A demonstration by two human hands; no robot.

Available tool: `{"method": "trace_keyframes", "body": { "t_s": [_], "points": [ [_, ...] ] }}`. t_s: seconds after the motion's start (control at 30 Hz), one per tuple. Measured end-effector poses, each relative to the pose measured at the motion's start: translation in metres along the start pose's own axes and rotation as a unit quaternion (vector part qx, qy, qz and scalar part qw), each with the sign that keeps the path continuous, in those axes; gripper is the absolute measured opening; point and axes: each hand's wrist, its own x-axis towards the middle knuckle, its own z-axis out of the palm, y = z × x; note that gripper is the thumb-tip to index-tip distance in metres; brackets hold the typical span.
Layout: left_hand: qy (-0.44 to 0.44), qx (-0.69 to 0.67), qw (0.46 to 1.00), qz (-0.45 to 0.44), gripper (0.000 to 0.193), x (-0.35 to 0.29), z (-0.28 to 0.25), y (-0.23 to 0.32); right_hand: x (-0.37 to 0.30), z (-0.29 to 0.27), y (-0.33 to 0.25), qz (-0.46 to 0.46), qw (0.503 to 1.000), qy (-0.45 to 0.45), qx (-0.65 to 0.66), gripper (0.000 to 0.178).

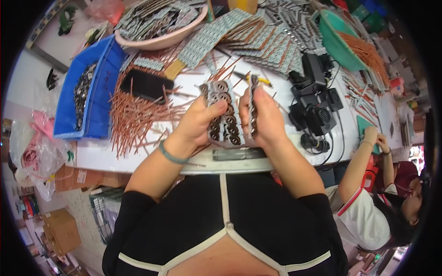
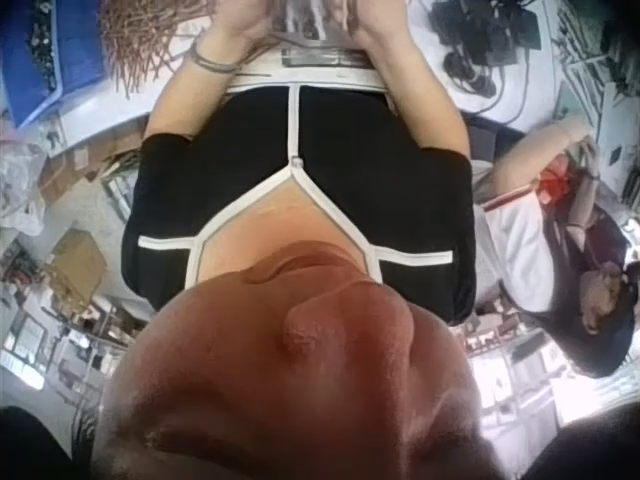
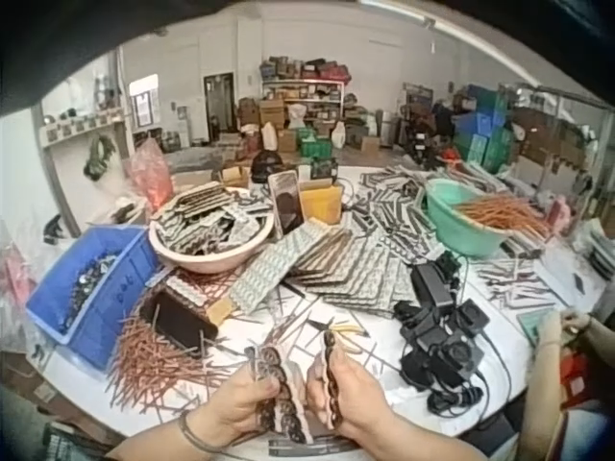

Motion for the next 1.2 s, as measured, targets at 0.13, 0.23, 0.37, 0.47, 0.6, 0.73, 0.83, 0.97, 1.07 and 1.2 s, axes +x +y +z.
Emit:
{"method": "trace_keyframes", "body": {
  "t_s": [0.13,0.23,0.37,0.47,0.6,0.73,0.83,0.97,1.07,1.2],
  "points": [
    [0.131,0.134,0.982,0.017,0.027,-0.002,0.011,0.001,0.007,-0.001,-0.001,-0.115,0.972,0.012,-0.205,0.023],
    [0.161,0.158,0.973,0.057,0.024,-0.001,0.015,-0.007,0.015,-0.006,0.012,-0.305,0.854,0.014,-0.42,0.022],
    [0.153,0.162,0.974,0.037,0.026,0.001,0.011,-0.01,0.017,0.0,0.02,-0.266,0.894,0.075,-0.352,0.034],
    [0.159,0.1,0.981,0.039,0.04,0.002,0.011,-0.016,0.025,-0.005,0.027,-0.294,0.861,0.042,-0.413,0.037],
    [0.168,0.052,0.982,0.075,0.057,0.01,0.003,-0.019,0.026,0.001,0.046,-0.28,0.892,-0.042,-0.352,0.048],
    [0.216,0.031,0.972,0.084,0.058,0.011,0.015,-0.022,0.026,0.003,0.054,-0.313,0.85,-0.056,-0.419,0.052],
    [0.181,-0.036,0.982,0.05,0.06,0.013,0.011,-0.018,0.031,-0.004,0.053,-0.293,0.842,-0.042,-0.452,0.055],
    [0.08,-0.098,0.992,0.021,0.057,0.018,0.004,-0.016,0.029,-0.006,0.025,-0.259,0.829,-0.064,-0.491,0.062],
    [0.084,-0.033,0.995,0.032,0.05,0.021,-0.017,-0.01,0.03,-0.012,-0.009,-0.279,0.715,-0.075,-0.637,0.065],
    [0.02,0.295,0.955,0.032,0.055,0.02,-0.029,0.011,0.035,-0.025,-0.008,-0.28,0.616,-0.095,-0.73,0.065]
  ]
}}
